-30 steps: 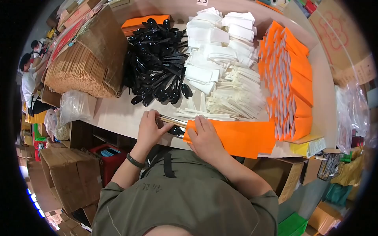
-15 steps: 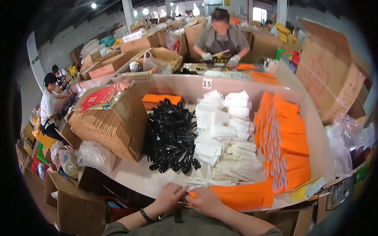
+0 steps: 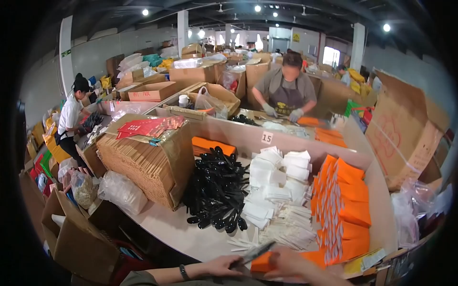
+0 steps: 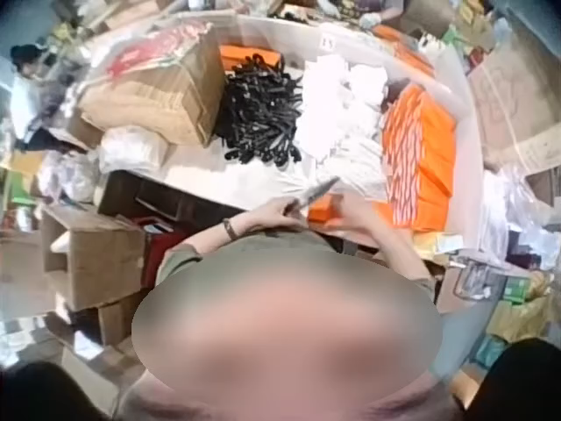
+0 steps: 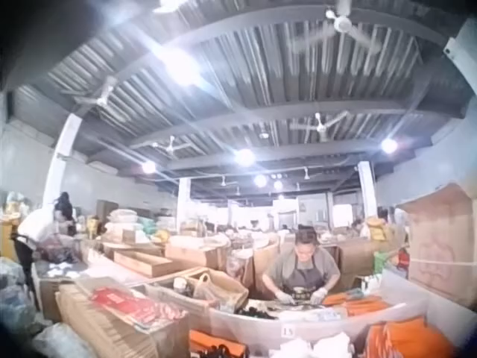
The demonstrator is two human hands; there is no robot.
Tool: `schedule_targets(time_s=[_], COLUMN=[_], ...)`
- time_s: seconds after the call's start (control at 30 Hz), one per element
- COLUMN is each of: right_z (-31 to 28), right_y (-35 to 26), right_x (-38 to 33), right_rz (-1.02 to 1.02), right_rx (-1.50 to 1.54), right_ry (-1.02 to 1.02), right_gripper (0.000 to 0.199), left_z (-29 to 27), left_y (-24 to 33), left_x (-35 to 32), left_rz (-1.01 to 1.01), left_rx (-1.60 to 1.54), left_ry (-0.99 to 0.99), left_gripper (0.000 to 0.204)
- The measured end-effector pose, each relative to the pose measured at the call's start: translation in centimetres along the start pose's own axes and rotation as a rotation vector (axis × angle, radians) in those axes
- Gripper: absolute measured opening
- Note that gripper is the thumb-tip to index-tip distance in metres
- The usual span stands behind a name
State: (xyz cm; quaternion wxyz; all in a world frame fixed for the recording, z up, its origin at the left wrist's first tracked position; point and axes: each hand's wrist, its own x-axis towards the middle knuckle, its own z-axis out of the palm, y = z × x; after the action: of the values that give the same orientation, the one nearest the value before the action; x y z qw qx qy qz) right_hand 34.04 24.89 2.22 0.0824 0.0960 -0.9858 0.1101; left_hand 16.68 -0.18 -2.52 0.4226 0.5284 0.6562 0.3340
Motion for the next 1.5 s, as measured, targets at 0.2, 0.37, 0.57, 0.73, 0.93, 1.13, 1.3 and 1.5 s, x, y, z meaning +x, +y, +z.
schedule_targets(time_s=[0.2,0.37,0.57,0.73,0.93,1.13,1.3,1.5], right_z=[5.0,0.5,5.3,6.6,5.8,3.6,3.9,5.1], right_y=[-2.8,-8.2,-6.4,-6.2,-8.9,-6.1,-1.2,-1.0], right_x=[2.6,4.7,4.3,3.7,6.3,6.8,9.5,10.6], right_rz=[-0.060,0.833,0.737,0.805,0.718,0.680,0.664,0.595], right_rx=[-0.076,0.501,0.080,0.245,0.332,0.457,0.254,0.223], right_ry=[-0.093,-0.359,-0.260,-0.216,-0.058,-0.015,-0.078,-0.085], right_gripper=[0.037,0.025,0.044,0.038,0.031,0.020,0.028,0.023], left_z=[-0.3,-3.7,-2.0,-1.8,-4.8,-6.5,-7.6,-8.5], left_y=[1.6,-0.6,-1.1,-1.2,0.1,0.5,-1.8,-2.9], left_x=[1.9,-1.4,-4.3,-5.7,-4.0,-2.5,-3.6,-5.3], left_rz=[0.094,-0.298,-0.243,-0.171,-0.049,0.283,-0.056,-0.046], left_rx=[-0.095,0.339,0.335,0.375,0.578,0.450,0.363,0.356], left_ry=[-0.290,0.337,0.367,0.348,0.082,0.344,0.664,0.778], left_gripper=[0.054,0.048,0.055,0.056,0.055,0.061,0.036,0.025])
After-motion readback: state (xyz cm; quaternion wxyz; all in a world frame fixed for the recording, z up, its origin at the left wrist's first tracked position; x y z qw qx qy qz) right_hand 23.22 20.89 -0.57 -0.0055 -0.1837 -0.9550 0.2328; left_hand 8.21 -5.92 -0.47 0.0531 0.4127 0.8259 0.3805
